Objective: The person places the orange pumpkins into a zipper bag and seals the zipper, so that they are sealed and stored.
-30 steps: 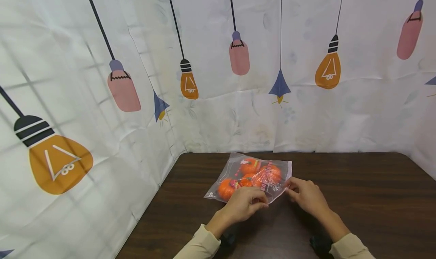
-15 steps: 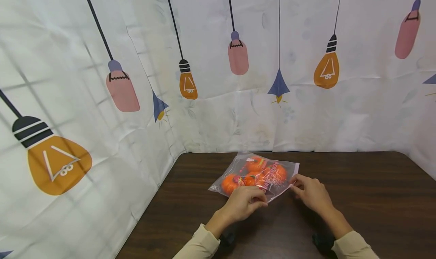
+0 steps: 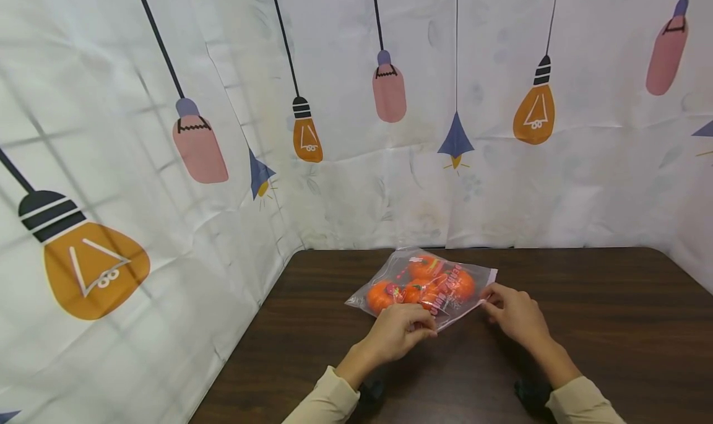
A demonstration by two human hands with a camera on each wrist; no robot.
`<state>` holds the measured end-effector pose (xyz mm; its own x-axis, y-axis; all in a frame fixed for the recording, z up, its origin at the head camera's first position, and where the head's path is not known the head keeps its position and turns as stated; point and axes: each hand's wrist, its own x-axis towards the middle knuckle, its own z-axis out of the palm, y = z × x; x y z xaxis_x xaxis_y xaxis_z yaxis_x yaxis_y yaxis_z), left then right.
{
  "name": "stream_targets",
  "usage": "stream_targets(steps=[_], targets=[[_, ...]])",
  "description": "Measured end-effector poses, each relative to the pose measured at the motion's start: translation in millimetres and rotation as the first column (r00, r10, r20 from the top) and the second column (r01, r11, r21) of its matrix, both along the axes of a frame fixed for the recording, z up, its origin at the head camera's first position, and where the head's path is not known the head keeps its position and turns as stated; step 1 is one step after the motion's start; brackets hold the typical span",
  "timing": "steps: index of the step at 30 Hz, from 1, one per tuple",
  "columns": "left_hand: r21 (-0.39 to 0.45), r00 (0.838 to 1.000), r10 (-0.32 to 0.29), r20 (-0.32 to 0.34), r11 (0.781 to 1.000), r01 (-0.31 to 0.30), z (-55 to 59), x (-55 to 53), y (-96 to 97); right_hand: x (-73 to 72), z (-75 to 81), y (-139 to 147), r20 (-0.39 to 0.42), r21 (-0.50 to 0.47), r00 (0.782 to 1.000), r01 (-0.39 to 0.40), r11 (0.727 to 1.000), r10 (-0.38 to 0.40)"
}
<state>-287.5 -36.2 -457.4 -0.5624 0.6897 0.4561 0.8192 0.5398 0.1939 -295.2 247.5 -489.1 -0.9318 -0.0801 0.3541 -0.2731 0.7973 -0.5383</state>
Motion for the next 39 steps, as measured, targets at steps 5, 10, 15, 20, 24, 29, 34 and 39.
stream_targets(steps=[5,10,15,20,24,29,34,39], targets=[[0.003,1.000,0.003,0.013,1.000,-0.003,-0.3,0.1,0.1,0.3,-0.1,2,-0.001,0.003,1.000,0.011,1.000,-0.011],[-0.010,1.000,0.007,0.002,1.000,-0.007,-0.1,0.5,-0.3,0.0,0.1,5,0.020,0.004,1.000,0.014,1.000,-0.014],[-0.012,1.000,0.004,0.002,1.000,-0.004,0.9,0.7,-1.5,-0.5,0.8,6,0.031,0.011,0.999,0.024,1.000,-0.024],[-0.008,1.000,0.010,0.023,1.000,-0.009,2.4,0.1,-2.7,1.0,2.7,10,0.028,0.005,0.999,0.031,1.000,-0.031],[-0.002,0.999,0.014,0.029,1.000,-0.013,3.2,-0.7,-3.4,0.3,2.2,12,0.033,0.005,0.999,0.042,0.999,-0.042],[0.007,1.000,0.017,0.024,1.000,-0.017,3.3,-1.8,-4.5,-0.7,2.0,14,0.037,0.010,0.998,0.054,0.999,-0.054],[0.025,1.000,0.014,0.027,1.000,-0.015,3.5,-2.5,-6.0,0.1,3.6,18,0.051,0.012,0.996,0.074,0.997,-0.074],[0.020,0.999,0.017,0.028,1.000,-0.018,4.3,-3.0,-7.4,0.5,4.4,21,0.075,0.006,0.994,0.075,0.997,-0.075]])
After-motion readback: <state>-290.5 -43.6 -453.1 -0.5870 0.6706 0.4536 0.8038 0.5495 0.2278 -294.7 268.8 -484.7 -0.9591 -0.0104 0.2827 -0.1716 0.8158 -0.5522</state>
